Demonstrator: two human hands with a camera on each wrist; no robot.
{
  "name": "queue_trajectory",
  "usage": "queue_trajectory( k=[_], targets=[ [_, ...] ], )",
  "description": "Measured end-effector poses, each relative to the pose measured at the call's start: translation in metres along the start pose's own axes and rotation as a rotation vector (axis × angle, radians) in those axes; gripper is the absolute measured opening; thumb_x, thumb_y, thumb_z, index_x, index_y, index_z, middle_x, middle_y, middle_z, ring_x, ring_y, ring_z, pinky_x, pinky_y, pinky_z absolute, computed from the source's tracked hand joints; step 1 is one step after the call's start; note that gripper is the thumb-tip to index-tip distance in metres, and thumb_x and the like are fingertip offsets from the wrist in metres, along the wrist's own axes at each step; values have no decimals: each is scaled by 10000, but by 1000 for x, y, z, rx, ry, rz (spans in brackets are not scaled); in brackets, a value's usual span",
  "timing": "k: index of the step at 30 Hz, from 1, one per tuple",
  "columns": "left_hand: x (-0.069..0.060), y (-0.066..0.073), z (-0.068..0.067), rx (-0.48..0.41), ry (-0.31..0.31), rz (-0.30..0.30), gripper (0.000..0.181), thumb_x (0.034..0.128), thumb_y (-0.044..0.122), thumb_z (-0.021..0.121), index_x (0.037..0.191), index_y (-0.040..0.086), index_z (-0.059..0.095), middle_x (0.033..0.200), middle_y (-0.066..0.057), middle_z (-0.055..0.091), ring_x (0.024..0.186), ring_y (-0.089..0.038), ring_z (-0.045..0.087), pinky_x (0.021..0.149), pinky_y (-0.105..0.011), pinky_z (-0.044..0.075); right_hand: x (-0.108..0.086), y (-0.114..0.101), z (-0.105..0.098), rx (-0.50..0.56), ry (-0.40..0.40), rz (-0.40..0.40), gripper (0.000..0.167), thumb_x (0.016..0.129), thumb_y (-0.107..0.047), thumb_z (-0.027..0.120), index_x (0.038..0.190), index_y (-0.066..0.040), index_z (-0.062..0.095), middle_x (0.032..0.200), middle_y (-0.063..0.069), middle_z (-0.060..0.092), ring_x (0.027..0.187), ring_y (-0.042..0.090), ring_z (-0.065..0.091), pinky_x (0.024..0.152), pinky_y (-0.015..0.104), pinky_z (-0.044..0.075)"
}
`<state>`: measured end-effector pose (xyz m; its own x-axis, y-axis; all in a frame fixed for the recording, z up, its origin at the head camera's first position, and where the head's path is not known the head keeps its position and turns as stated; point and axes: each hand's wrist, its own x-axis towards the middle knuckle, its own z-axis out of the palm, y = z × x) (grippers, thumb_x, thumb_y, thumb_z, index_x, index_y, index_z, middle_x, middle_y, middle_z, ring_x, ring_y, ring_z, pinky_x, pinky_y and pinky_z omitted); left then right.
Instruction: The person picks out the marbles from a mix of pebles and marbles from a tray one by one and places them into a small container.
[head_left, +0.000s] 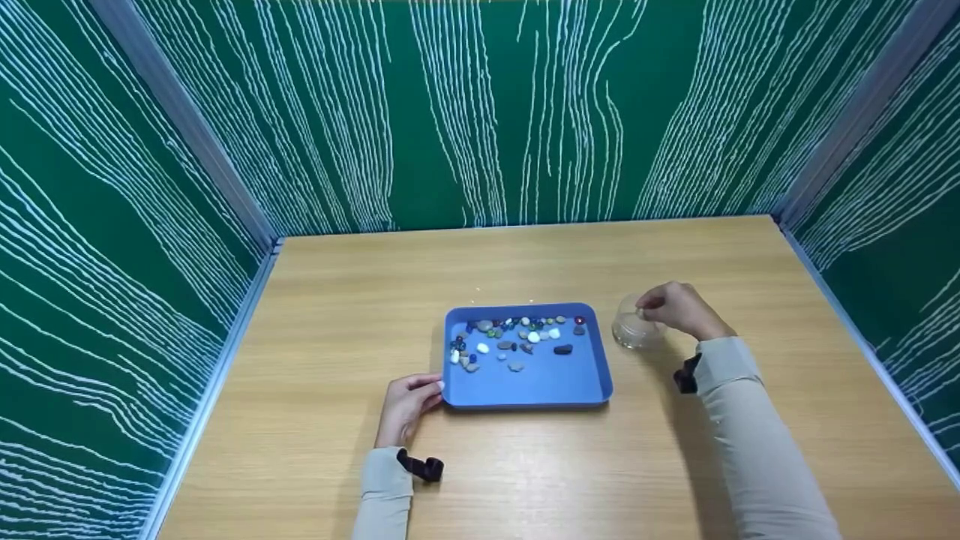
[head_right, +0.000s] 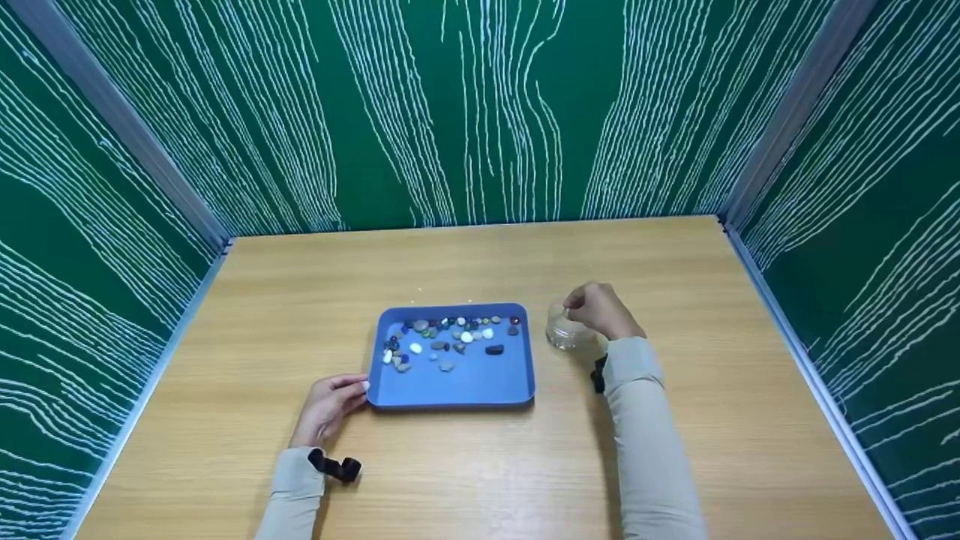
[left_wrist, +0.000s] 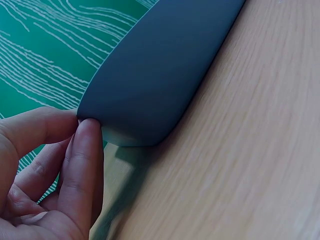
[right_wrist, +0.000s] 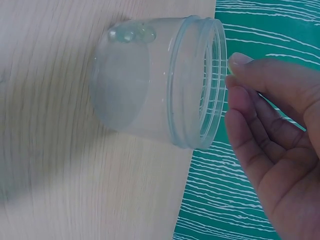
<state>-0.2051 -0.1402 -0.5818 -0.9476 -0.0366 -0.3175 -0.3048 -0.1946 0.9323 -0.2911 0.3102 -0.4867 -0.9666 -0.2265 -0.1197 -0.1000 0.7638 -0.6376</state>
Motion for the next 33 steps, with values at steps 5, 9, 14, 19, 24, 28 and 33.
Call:
queue_trajectory(
  k=[5, 9, 14, 19, 24, 28, 33],
  targets=[
    [0, 0, 0, -9, -1, -2, 336, 822, -65, 664, 1125, -190, 593, 889, -73, 650, 762, -101, 635, 719, -209, 585, -1, 1, 0, 6, 6, 16, 203, 882, -27, 625, 1051, 68, 685, 1029, 240, 685, 887, 257, 646, 770, 356, 569],
    [-1, 0, 0, -19, 0, -5, 332, 817, -74, 662, 1120, -191, 592, 894, -81, 659, 765, -110, 645, 718, -211, 588, -2, 0, -1, 10, 5, 35, 223, 894, -17, 603, 1085, 74, 672, 1070, 257, 668, 928, 290, 640, 821, 410, 571],
    [0, 1, 0, -21, 3, -14, 332, 823, -72, 663, 1127, -185, 592, 908, -84, 656, 766, -110, 641, 726, -218, 589, -2, 1, -1, 15, -14, 61, 223, 906, -22, 589, 1094, 69, 668, 1092, 259, 658, 953, 306, 634, 848, 437, 563],
    [0, 1, 1, -18, 12, -18, 314, 823, -71, 661, 1114, -175, 608, 932, -95, 658, 757, -100, 636, 711, -213, 586, -3, 3, 0, 4, -8, 40, 201, 902, -35, 604, 1057, 63, 685, 1056, 240, 675, 922, 288, 639, 810, 404, 569],
    [-1, 1, 2, -13, 14, -7, 327, 819, -69, 661, 1123, -176, 607, 971, -117, 678, 753, -84, 636, 693, -202, 580, -4, 6, 1, -23, 24, -28, 184, 883, -24, 616, 1010, 79, 700, 1002, 237, 695, 879, 284, 653, 740, 356, 572],
    [-1, 1, 2, -13, 16, -8, 343, 817, -63, 668, 1133, -178, 600, 968, -121, 678, 759, -88, 638, 703, -207, 581, -4, 6, 1, -24, 20, -23, 185, 881, -18, 613, 1011, 83, 698, 1004, 244, 693, 876, 283, 653, 739, 364, 575],
    [-2, 1, 2, -8, 20, -11, 328, 816, -63, 668, 1121, -170, 612, 961, -123, 677, 766, -98, 644, 709, -214, 585, -2, 6, 2, -20, -1, -5, 183, 883, -19, 616, 1016, 75, 700, 1006, 233, 692, 869, 261, 644, 751, 360, 573]
  ],
)
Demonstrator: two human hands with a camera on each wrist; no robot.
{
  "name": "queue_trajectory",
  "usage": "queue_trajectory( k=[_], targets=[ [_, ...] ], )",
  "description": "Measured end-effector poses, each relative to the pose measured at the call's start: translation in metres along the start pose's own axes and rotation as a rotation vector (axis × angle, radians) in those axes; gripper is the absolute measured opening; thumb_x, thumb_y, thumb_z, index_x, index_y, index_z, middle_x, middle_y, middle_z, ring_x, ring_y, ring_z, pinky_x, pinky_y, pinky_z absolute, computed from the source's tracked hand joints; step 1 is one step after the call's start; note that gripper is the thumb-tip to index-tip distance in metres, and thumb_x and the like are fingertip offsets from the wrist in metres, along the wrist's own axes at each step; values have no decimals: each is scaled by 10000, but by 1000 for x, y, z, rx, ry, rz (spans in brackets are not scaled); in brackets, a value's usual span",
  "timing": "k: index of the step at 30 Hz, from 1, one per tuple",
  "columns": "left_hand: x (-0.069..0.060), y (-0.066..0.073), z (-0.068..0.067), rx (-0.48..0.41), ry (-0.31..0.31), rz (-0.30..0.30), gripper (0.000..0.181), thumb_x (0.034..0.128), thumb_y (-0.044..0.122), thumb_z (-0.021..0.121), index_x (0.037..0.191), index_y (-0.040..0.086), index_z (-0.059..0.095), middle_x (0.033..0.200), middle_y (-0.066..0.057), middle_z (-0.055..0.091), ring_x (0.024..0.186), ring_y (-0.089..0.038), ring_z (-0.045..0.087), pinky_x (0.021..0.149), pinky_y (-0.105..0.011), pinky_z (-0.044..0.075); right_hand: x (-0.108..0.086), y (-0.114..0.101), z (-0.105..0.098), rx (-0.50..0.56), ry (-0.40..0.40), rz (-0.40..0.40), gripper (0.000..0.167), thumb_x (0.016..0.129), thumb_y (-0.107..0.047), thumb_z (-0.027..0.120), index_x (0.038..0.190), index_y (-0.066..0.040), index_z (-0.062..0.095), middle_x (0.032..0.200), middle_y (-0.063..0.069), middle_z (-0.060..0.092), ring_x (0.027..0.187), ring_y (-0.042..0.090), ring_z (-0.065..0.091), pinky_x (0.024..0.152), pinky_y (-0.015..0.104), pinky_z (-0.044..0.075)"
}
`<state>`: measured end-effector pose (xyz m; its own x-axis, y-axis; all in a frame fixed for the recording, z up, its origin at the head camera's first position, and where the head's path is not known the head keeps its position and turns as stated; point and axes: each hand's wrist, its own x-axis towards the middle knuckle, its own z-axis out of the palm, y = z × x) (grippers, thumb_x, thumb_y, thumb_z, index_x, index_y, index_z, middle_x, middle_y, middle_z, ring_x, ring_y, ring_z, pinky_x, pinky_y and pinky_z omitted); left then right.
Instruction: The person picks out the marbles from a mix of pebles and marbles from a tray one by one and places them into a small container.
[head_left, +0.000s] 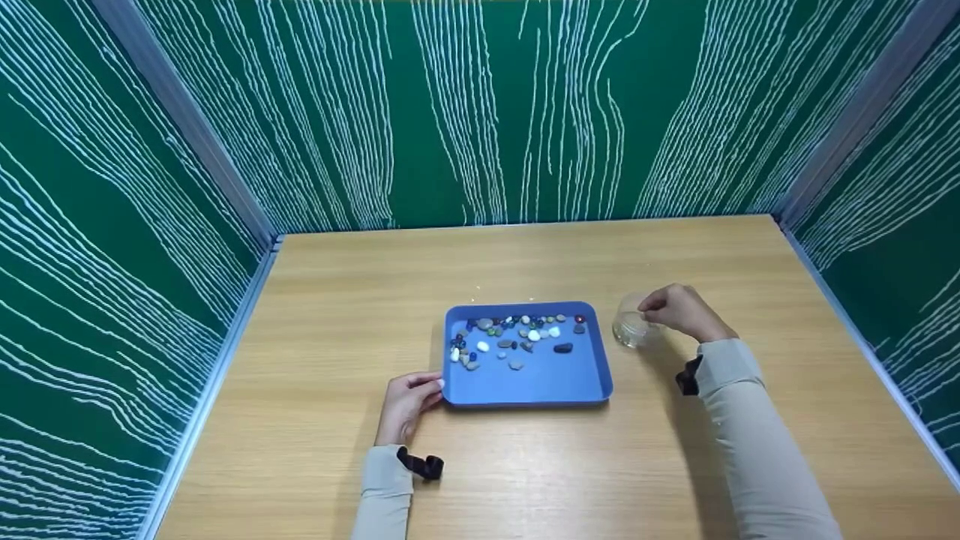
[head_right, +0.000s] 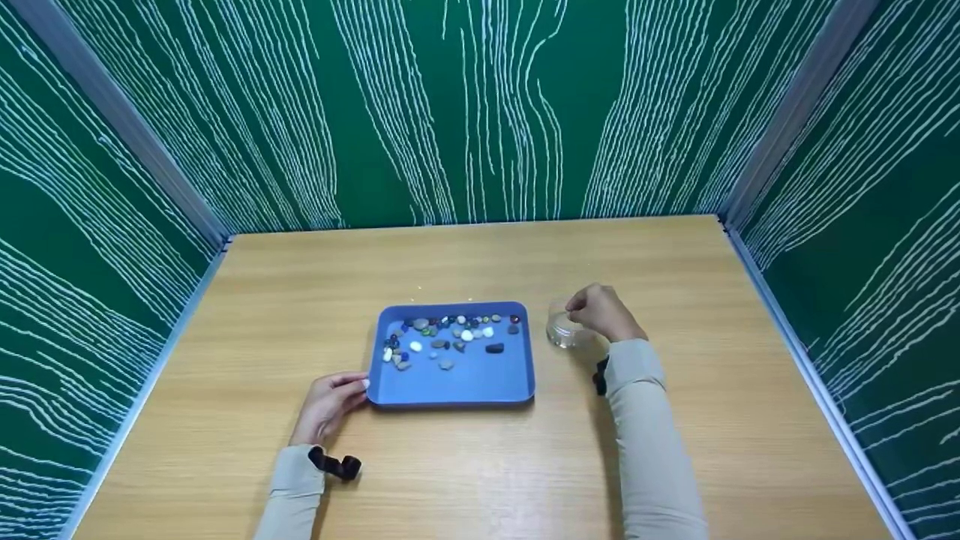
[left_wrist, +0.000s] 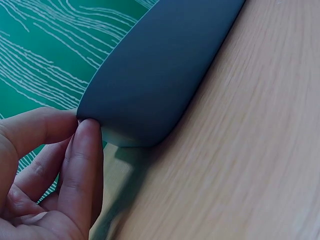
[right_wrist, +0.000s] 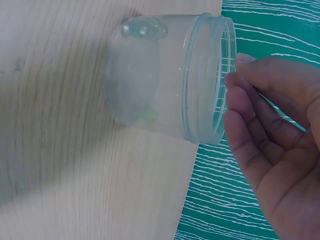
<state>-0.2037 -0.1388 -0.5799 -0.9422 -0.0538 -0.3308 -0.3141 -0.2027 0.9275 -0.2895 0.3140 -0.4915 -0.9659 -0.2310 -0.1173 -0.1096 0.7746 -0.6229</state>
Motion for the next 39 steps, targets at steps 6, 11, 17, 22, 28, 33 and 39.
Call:
queue_trajectory(
  k=[6, 11, 17, 22, 28, 33, 39],
  targets=[
    [1, 1, 1, 7, 6, -4, 315, 811, -60, 672, 1106, -160, 625, 949, -111, 677, 768, -103, 648, 712, -213, 587, 1, 0, 0, 11, -12, 28, 193, 887, -40, 619, 1028, 65, 698, 1006, 218, 692, 866, 246, 640, 749, 335, 563],
    [2, 1, 0, 5, 3, -2, 327, 815, -61, 673, 1117, -170, 612, 936, -99, 683, 763, -97, 649, 708, -207, 586, 1, -1, 1, 24, -24, 39, 206, 891, -51, 622, 1048, 63, 692, 1026, 223, 687, 894, 264, 643, 781, 372, 571],
    [2, 1, 0, 2, -2, -2, 327, 810, -70, 665, 1114, -178, 608, 918, -94, 683, 759, -91, 646, 709, -206, 586, 2, -2, 2, 2, -14, 15, 196, 886, -51, 637, 1035, 60, 698, 1015, 219, 694, 897, 273, 644, 781, 374, 564],
    [1, 1, 0, 4, -6, -1, 329, 810, -68, 671, 1114, -176, 611, 944, -107, 696, 773, -101, 651, 715, -205, 585, 4, -3, 5, -2, 0, -10, 177, 876, -35, 645, 1015, 56, 707, 988, 210, 704, 879, 259, 647, 749, 324, 552],
    [1, 3, 1, 11, 5, -8, 315, 808, -69, 681, 1104, -161, 625, 938, -96, 705, 761, -97, 655, 709, -198, 585, 5, -8, 7, 19, -24, 24, 199, 887, -62, 640, 1047, 36, 704, 1033, 204, 697, 915, 259, 643, 792, 349, 564],
    [1, 3, 2, 7, 7, -4, 323, 807, -74, 676, 1107, -175, 614, 932, -102, 702, 759, -97, 650, 701, -196, 582, 6, -13, 7, 45, -50, 53, 223, 903, -74, 616, 1089, 23, 691, 1096, 207, 680, 976, 287, 634, 868, 422, 560],
    [2, 3, 2, 19, 19, -5, 299, 800, -82, 673, 1082, -168, 627, 913, -98, 702, 743, -97, 652, 690, -203, 586, 9, -18, 9, 60, -60, 62, 224, 919, -84, 598, 1106, -2, 690, 1122, 195, 674, 1007, 297, 627, 896, 445, 552]
  ],
)
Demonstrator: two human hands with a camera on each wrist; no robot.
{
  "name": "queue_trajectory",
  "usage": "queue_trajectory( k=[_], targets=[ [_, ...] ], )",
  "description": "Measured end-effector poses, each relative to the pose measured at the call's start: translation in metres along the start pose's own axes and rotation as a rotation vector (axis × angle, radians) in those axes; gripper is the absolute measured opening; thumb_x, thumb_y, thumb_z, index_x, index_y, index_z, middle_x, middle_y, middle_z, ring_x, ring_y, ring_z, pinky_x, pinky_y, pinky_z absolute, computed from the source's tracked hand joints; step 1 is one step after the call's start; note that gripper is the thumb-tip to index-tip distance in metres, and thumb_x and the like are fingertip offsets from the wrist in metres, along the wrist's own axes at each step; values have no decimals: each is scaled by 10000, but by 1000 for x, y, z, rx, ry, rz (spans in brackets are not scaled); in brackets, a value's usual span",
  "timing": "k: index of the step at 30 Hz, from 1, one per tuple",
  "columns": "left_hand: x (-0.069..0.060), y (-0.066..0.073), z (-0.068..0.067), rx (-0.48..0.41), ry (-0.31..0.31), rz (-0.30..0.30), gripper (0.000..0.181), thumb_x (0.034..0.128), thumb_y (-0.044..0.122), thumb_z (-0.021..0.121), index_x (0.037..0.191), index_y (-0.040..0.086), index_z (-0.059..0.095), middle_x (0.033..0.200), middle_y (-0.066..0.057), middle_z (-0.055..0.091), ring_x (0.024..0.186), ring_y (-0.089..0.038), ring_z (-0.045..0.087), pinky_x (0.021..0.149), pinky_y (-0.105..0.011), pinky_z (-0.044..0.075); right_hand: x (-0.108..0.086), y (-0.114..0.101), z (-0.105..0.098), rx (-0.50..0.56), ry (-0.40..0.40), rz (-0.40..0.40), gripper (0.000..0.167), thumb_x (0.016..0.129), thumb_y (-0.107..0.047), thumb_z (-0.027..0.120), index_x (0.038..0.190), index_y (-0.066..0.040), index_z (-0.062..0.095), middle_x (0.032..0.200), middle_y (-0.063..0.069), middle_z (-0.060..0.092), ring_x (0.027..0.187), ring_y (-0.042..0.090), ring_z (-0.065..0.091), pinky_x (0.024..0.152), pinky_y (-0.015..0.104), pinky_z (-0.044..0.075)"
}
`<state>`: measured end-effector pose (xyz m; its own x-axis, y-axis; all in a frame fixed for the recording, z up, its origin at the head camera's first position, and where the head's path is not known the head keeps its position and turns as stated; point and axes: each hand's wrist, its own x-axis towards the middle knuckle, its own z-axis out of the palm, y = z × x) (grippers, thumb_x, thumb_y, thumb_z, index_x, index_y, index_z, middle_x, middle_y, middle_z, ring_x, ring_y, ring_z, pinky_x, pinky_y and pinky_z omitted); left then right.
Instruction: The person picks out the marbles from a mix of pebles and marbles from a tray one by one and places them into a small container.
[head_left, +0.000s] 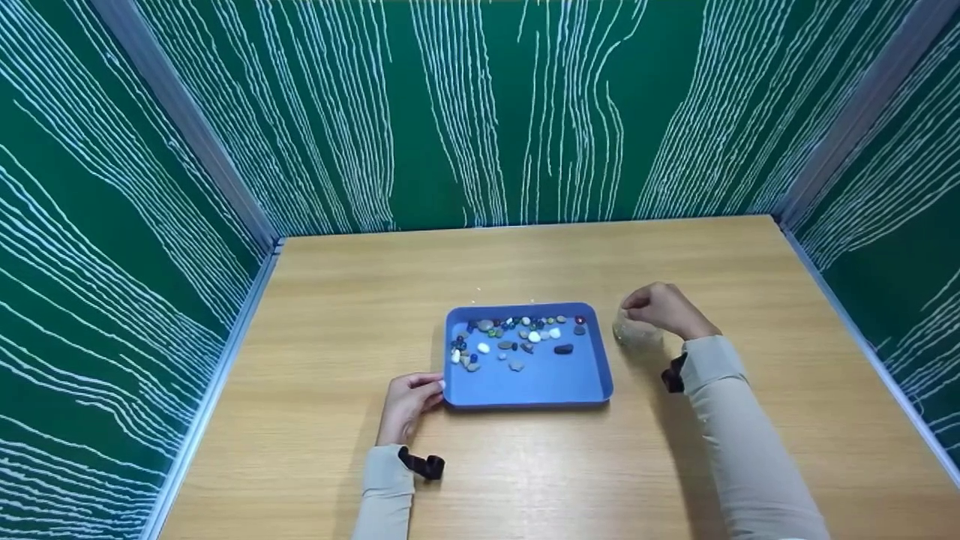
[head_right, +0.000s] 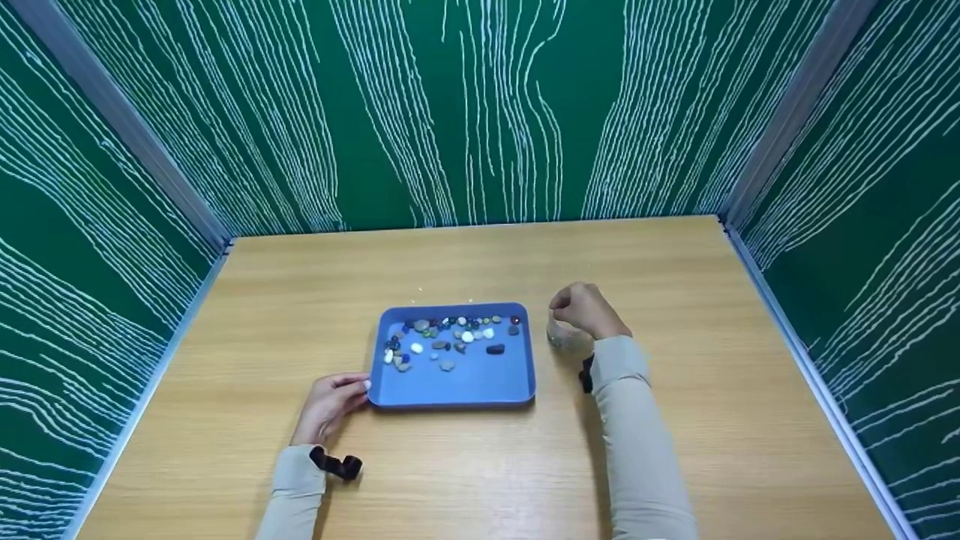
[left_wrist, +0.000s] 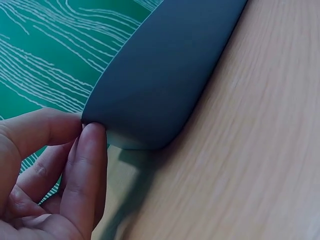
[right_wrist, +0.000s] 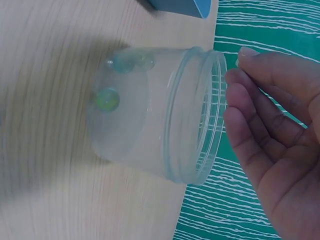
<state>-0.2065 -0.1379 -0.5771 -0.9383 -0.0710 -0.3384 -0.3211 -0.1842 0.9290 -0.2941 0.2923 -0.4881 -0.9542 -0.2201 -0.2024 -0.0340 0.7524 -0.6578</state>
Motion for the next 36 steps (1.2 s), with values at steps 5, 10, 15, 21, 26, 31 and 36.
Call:
queue_trajectory(
  k=[5, 10, 15, 21, 26, 31, 36],
  targets=[
    [1, 0, 0, 4, 1, 5, 295, 794, -90, 670, 1073, -175, 627, 897, -91, 705, 728, -102, 655, 678, -206, 590, 2, -4, 2, -9, 3, -14, 238, 918, -74, 588, 1120, 10, 681, 1110, 194, 678, 1005, 299, 632, 895, 455, 550],
    [-1, 3, 1, 35, -2, 17, 292, 793, -85, 668, 1065, -184, 628, 903, -109, 698, 713, -91, 648, 667, -200, 590, 8, -8, 5, -19, 9, -48, 220, 915, -77, 608, 1096, 15, 690, 1078, 197, 692, 982, 294, 647, 881, 449, 558],
    [-2, 6, 3, 55, 10, 4, 274, 790, -86, 667, 1048, -173, 637, 893, -105, 678, 705, -91, 638, 660, -200, 589, 14, -14, 10, -10, -3, -39, 237, 918, -84, 608, 1119, 21, 678, 1080, 195, 689, 967, 289, 651, 877, 446, 563],
    [-3, 7, 3, 69, 6, 4, 277, 795, -74, 679, 1053, -166, 637, 883, -83, 664, 720, -97, 639, 677, -206, 593, 20, -23, 16, -4, -8, -41, 227, 920, -74, 609, 1114, 20, 681, 1084, 201, 687, 973, 296, 657, 880, 449, 565],
    [-2, 5, 1, 74, -2, 10, 289, 802, -50, 699, 1061, -161, 638, 902, -79, 669, 734, -93, 639, 699, -210, 594, 25, -33, 21, -9, -9, -38, 212, 920, -75, 610, 1095, 10, 696, 1070, 187, 698, 983, 297, 657, 896, 458, 557],
    [-2, 6, 1, 63, -1, 9, 285, 810, -38, 706, 1059, -159, 636, 886, -63, 673, 742, -93, 647, 705, -218, 597, 30, -41, 27, 11, -35, -4, 224, 928, -93, 606, 1118, -12, 694, 1091, 162, 696, 1012, 291, 645, 933, 474, 536],
    [-1, 6, 2, 52, 2, 13, 273, 805, -55, 700, 1045, -169, 635, 857, -60, 674, 722, -96, 648, 688, -220, 598, 36, -46, 35, 5, -35, -24, 215, 917, -87, 620, 1102, -13, 701, 1068, 149, 705, 986, 290, 651, 898, 456, 552]
  ],
)
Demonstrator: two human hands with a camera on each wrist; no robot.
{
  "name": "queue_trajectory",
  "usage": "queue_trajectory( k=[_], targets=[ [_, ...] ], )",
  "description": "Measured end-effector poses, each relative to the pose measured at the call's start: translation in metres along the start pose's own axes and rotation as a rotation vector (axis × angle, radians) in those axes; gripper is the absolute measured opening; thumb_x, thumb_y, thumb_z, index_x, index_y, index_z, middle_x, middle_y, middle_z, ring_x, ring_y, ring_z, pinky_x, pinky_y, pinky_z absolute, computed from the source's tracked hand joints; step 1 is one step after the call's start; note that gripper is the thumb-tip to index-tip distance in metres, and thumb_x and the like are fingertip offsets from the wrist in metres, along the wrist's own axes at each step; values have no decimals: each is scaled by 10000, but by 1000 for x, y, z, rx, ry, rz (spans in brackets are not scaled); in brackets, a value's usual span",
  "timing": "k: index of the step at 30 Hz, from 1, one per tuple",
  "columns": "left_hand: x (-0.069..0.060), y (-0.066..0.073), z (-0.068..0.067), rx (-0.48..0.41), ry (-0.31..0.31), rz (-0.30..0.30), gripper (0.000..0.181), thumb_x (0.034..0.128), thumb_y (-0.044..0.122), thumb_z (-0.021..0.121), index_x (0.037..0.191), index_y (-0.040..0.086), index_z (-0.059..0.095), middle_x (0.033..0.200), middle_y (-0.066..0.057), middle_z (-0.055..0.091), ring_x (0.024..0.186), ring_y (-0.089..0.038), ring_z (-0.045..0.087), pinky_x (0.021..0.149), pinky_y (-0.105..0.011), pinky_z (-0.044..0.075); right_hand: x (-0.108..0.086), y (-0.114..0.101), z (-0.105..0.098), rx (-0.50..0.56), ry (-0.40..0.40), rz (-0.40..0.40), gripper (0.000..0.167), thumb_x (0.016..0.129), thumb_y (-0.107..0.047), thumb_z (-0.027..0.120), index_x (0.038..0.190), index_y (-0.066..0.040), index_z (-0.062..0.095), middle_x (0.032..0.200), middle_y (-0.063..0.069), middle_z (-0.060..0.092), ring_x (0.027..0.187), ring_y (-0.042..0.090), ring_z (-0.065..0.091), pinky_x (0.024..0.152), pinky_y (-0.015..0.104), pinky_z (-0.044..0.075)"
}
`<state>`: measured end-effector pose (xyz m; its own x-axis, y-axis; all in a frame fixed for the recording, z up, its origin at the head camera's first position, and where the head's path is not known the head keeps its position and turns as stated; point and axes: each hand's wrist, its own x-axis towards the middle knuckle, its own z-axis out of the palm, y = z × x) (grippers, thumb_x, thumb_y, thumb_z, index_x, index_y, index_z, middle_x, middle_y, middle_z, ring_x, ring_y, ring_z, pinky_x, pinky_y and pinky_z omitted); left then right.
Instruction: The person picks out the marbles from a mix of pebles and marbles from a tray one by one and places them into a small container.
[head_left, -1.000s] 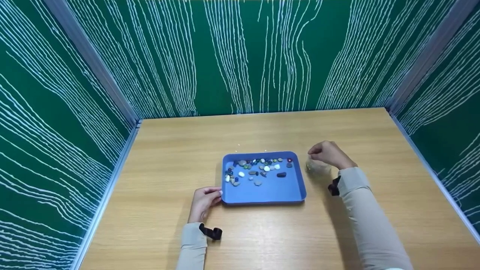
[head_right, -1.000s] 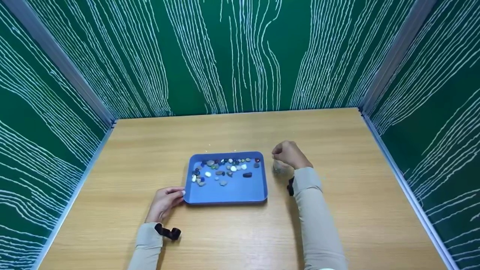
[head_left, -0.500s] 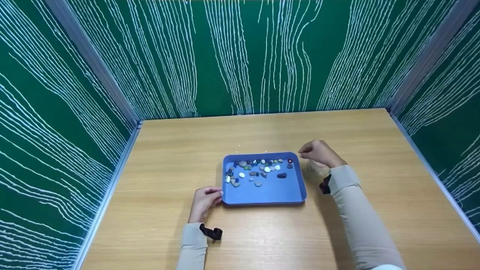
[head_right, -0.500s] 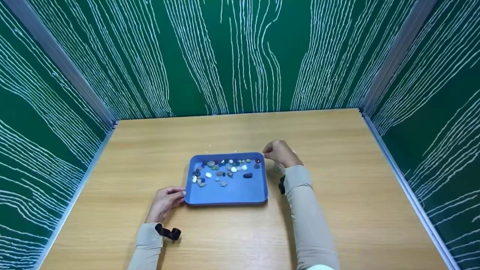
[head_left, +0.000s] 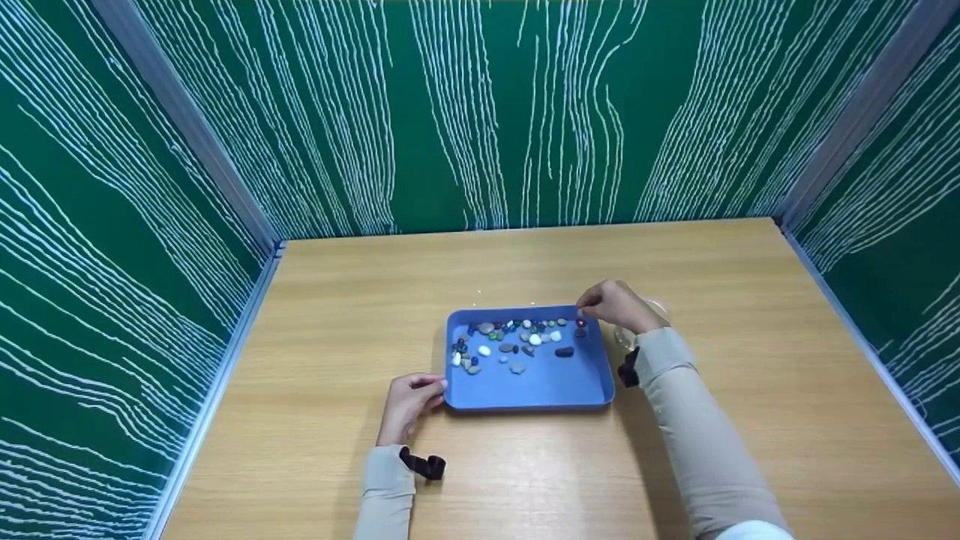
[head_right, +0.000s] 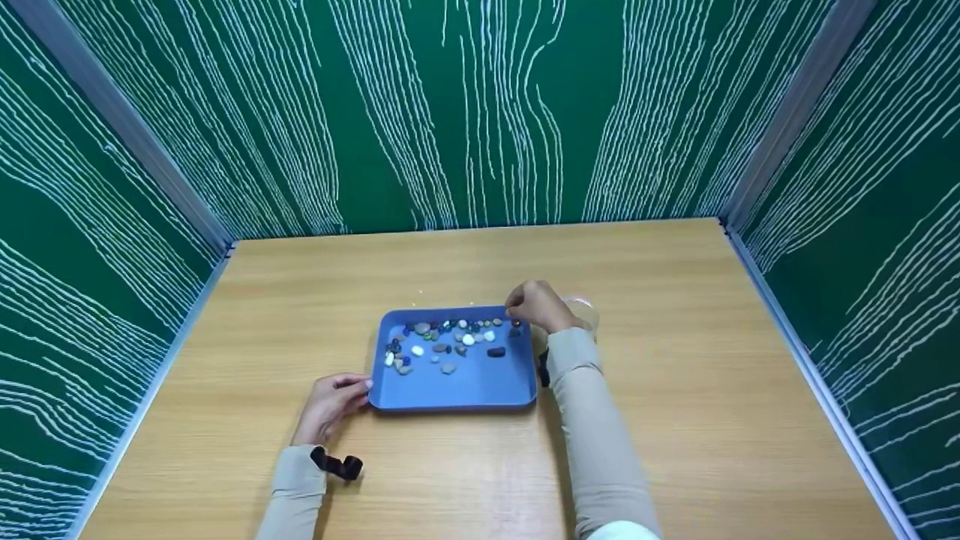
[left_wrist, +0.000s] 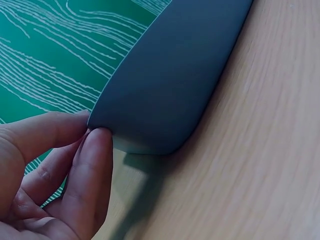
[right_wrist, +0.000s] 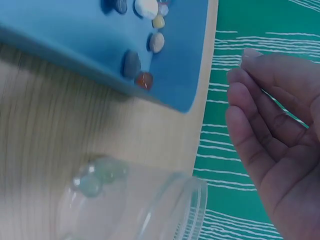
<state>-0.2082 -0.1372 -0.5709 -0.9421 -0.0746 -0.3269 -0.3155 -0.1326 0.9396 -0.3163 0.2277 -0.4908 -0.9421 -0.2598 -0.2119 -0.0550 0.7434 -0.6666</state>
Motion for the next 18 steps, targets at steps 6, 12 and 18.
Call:
queue_trajectory(
  k=[6, 12, 18],
  targets=[
    [2, 0, -1, 22, 3, 21, 265, 781, -62, 717, 1013, -170, 650, 830, -67, 676, 684, -80, 641, 665, -208, 593, 8, -4, 11, 18, -4, -18, 209, 908, -98, 637, 1078, -1, 709, 1024, 160, 714, 954, 341, 668, 843, 413, 569],
    [3, 1, -2, 10, -9, 20, 277, 792, -74, 699, 1039, -182, 633, 820, -49, 663, 690, -91, 643, 674, -208, 592, 14, -9, 18, 53, -30, 25, 223, 921, -102, 620, 1114, -22, 698, 1076, 169, 697, 969, 343, 651, 861, 436, 563],
    [3, 0, -2, 12, -9, 9, 275, 795, -66, 704, 1040, -172, 640, 844, -61, 667, 708, -106, 655, 689, -219, 598, 20, -11, 26, 48, -55, 7, 227, 919, -91, 616, 1120, -23, 698, 1089, 158, 689, 950, 344, 628, 811, 403, 564]
  ],
)
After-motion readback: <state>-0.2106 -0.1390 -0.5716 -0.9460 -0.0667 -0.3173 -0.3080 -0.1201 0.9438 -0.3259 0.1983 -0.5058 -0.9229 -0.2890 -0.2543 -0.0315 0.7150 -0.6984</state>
